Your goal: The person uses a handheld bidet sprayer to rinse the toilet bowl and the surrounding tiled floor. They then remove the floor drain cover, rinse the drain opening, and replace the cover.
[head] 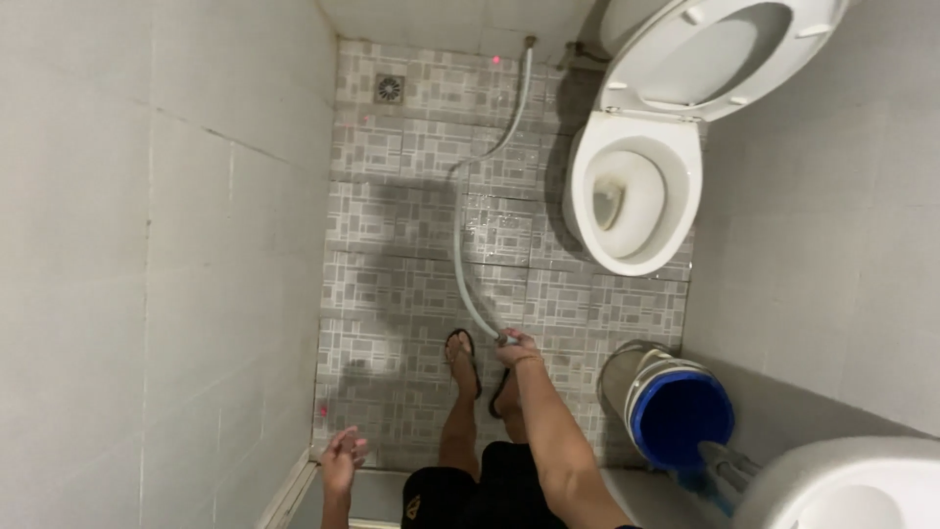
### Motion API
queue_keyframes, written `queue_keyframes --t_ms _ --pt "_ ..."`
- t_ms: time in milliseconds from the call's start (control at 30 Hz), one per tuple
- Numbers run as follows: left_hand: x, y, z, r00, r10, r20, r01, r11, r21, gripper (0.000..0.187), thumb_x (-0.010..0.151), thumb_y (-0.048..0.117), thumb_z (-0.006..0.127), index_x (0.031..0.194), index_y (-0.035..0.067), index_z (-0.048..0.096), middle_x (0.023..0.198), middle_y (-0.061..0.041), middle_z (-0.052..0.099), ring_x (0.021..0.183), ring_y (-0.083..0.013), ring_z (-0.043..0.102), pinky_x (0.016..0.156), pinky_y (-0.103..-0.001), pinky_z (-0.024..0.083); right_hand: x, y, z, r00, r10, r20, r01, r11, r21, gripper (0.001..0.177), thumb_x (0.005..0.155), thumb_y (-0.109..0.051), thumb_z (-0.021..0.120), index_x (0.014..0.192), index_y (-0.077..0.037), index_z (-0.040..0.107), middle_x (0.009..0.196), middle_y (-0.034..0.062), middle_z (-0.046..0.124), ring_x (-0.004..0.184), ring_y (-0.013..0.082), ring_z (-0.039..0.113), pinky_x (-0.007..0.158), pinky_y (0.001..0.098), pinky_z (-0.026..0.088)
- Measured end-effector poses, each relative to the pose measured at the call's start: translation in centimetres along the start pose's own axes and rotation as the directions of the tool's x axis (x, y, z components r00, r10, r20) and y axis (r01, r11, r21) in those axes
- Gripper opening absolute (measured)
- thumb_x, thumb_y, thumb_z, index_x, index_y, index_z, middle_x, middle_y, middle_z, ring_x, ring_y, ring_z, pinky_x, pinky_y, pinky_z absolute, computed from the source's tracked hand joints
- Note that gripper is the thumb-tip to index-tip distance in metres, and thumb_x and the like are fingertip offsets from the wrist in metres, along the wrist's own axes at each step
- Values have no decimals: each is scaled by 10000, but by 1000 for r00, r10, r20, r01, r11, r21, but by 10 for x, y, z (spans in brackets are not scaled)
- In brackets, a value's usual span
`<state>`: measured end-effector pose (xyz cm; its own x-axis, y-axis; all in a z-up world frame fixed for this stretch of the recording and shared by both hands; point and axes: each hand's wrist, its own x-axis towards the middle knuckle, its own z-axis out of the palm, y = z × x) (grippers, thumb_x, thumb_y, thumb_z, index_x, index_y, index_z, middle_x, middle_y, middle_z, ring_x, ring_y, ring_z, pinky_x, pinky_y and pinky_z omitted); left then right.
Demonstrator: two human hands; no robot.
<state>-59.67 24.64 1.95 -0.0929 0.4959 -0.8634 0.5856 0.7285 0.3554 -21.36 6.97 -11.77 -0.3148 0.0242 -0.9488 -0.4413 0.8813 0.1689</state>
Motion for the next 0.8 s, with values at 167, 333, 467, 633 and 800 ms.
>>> queue_keyframes --t_ms 167,333,467,633,800 --pt "-7 -38 -9 999 -51 -20 51 999 5 383 1062 298 544 1312 39 676 1054 -183 739 949 -318 702 862 -453 552 -40 61 3 995 33 -92 -34 999 -9 328 858 178 567 1019 -83 686 1046 15 613 836 142 582 785 223 571" --pt "11 -75 22 995 95 42 -95 995 14 355 1030 337 597 1228 101 772 900 -141 787 775 -245 727 651 -371 581 -11 82 0 969 217 -122 -218 976 5 231 896 80 677 891 -142 613 807 -79 529 726 56 472 711 227 534" --pt "7 -58 62 991 83 108 -76 995 -72 357 997 293 627 1282 108 735 953 -126 752 826 -254 716 693 -383 543 -4 89 -3 978 205 -38 -201 976 79 189 933 43 648 1086 -66 625 970 32 584 824 139 551 731 282 592" --pt "-23 -11 103 988 84 129 -90 995 41 322 1007 310 585 1178 115 777 988 -104 778 862 -214 724 785 -347 611 130 -25 -1 959 188 212 -164 978 -126 240 674 31 340 666 -169 473 593 -44 482 492 123 440 688 309 462" --pt "-45 18 106 962 129 239 -132 991 0 342 1041 302 539 1250 100 718 977 -95 767 857 -195 695 743 -319 547 66 -107 -7 888 -144 437 347 834 -429 192 924 -111 329 811 -202 453 834 -85 459 724 49 462 712 162 421"
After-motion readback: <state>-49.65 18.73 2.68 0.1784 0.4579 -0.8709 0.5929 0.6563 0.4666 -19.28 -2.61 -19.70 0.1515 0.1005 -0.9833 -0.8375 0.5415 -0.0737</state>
